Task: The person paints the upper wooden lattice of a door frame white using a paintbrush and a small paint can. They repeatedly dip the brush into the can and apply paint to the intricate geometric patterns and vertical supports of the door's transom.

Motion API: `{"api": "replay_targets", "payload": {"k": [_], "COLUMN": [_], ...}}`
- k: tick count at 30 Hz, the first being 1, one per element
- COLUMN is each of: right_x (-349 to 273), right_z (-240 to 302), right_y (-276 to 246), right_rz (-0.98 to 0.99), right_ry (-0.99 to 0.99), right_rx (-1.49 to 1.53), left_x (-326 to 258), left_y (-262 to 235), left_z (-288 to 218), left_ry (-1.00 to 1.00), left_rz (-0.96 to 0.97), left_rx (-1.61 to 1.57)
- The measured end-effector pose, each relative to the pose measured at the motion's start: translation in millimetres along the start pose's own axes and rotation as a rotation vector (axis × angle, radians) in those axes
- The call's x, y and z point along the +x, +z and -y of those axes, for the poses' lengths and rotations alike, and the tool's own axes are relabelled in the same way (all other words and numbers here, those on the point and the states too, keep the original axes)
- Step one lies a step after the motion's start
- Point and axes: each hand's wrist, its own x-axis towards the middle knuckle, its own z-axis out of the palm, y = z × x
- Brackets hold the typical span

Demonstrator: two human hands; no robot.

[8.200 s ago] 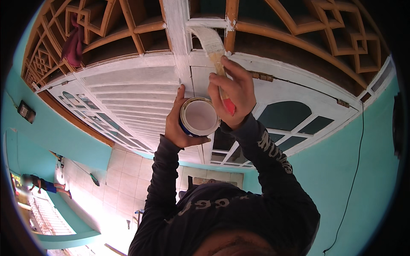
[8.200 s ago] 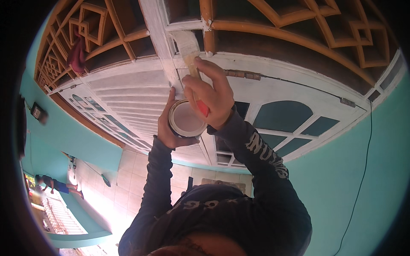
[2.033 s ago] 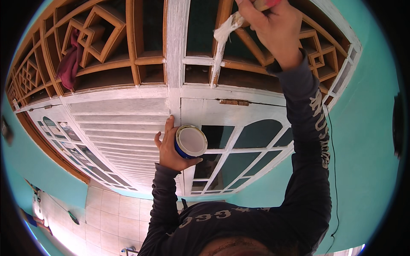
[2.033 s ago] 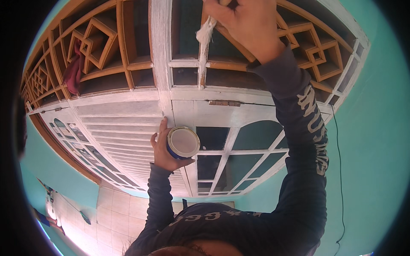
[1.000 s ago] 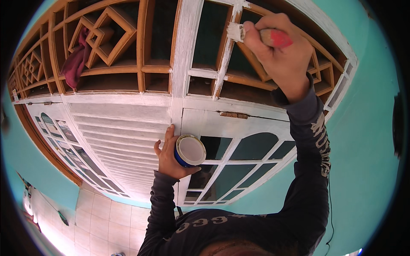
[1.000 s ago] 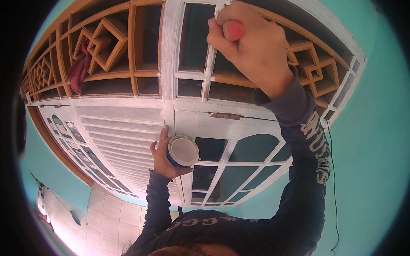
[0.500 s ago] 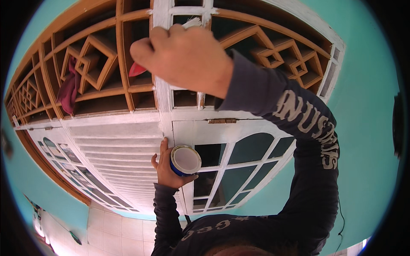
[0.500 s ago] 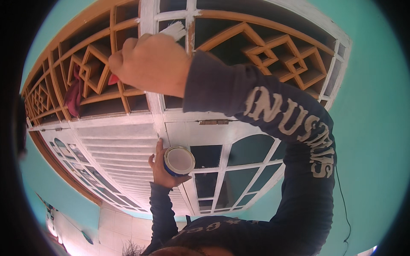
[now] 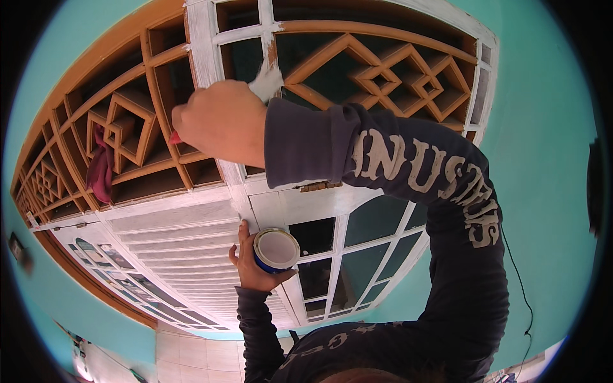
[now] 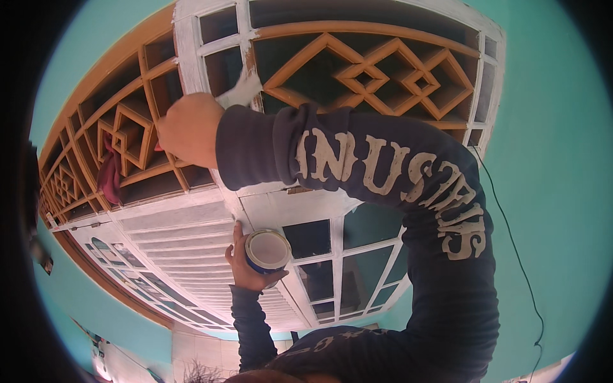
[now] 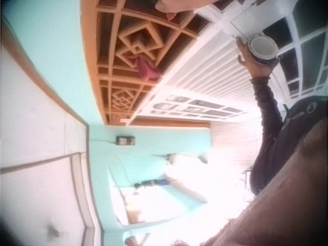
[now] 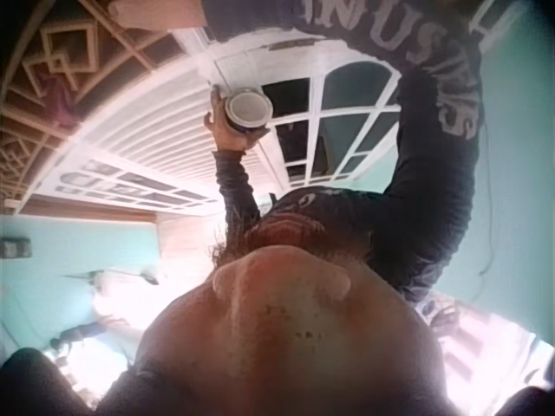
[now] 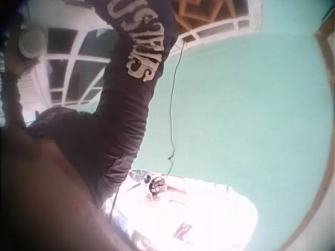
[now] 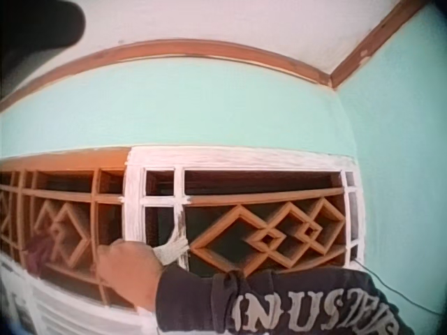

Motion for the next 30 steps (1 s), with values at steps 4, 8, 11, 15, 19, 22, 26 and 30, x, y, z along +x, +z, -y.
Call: {"api": "replay_targets", "payload": {"k": [4,8,11,15,19,22,26,30], "right_x": [18.7,21.4,-7.3,-8.6,9.0,-19.7,-59.5,-17.9], "right_z": [-14.1,-23.7,5.0,11.4,-7.5,13.9,42.1,25.2], "right_y": [-18.1,-16.0,3.9,-7.5,-24.6,11.3,17.4,-19.7], "right_rz": [-0.138,-0.209,0.083,0.009,-0.274,-0.186,-0.107,-0.297], "right_ry": [-0.005,0.023,-0.021,-0.006,-0.011,0.014,-0.068,-0.017], "right_rx": [-0.003,-0.021,0.077,0.09,-0.123,0.064,0.111,-0.032], "left_x": [2.1,3.0,0.2,1.4,-0.7,0.7,2.1,-2.7], "left_y": [1.2,0.9,1.5,2.5,2.0,0.9,3.3,3.4], "left_z": [0.4,-3.5,2.6,5.2,2.6,6.5,6.4,9.1], "left_ry": [0.002,0.022,0.01,0.015,0.007,0.004,0.029,0.035], "left_rz": [0.014,0.005,-0.003,-0.008,-0.014,0.015,0.013,-0.017], "left_rx": [0.007,-0.005,-0.012,-0.011,-0.008,0.004,-0.006,-0.002]}}
